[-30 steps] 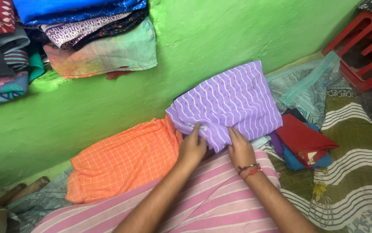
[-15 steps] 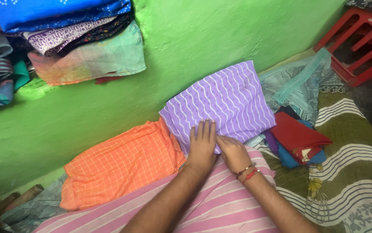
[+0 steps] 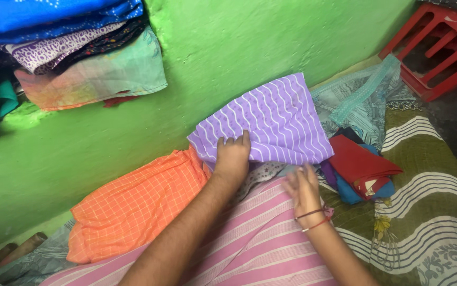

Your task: The person folds several pieces of patterned fabric by hand and places them into a green wall niche. They handle each item individually, aligning edges and stacking the folded pieces neatly inside the niche.

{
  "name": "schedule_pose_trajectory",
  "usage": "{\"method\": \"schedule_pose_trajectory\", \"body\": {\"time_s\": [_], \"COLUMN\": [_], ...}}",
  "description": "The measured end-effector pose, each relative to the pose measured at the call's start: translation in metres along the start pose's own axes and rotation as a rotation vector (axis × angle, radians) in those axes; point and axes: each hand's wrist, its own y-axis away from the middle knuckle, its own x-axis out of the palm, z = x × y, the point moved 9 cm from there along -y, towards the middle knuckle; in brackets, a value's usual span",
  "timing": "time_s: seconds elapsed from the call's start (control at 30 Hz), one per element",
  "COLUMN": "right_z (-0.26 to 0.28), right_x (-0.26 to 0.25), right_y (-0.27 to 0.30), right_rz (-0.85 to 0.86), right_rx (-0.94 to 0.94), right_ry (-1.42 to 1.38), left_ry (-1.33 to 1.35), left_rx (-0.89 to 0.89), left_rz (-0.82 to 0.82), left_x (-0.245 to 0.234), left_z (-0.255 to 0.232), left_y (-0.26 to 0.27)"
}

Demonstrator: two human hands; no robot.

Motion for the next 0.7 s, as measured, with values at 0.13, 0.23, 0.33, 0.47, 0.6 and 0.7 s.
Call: {"method": "schedule_pose_trajectory", "body": {"time_s": [0.13, 0.23, 0.33, 0.47, 0.6, 0.7], "right_z": [-0.053, -0.075, -0.082, -0.09, -0.093, -0.088], "right_x": [0.041, 0.047, 0.042, 0.038, 0.037, 0.04], "right_y": [-0.003, -0.016, -0.034, -0.041, -0.036, -0.035], "right_rz": [0.365, 0.236, 0.141, 0.063, 0.104, 0.151], "right_rx": [0.537, 0.708, 0.632, 0.555, 0.495, 0.466], "right_ry": [-0.584, -0.598, -0.418, -0.291, -0.307, -0.338], "left_ry": [0.031, 0.046, 0.049, 0.096, 0.158, 0.305], "left_rx": [-0.01, -0.026, -0.016, -0.03, -0.052, -0.308], "left_rz": [0.017, 0.057, 0.078, 0.144, -0.096, -0.036], "left_x": [-0.008, -0.011, -0.015, -0.015, -0.027, 0.003], "left_z": [-0.007, -0.011, -0.011, -0.007, -0.004, 0.02], "left_y": [0.005, 0.016, 0.026, 0.032, 0.055, 0.085]}}
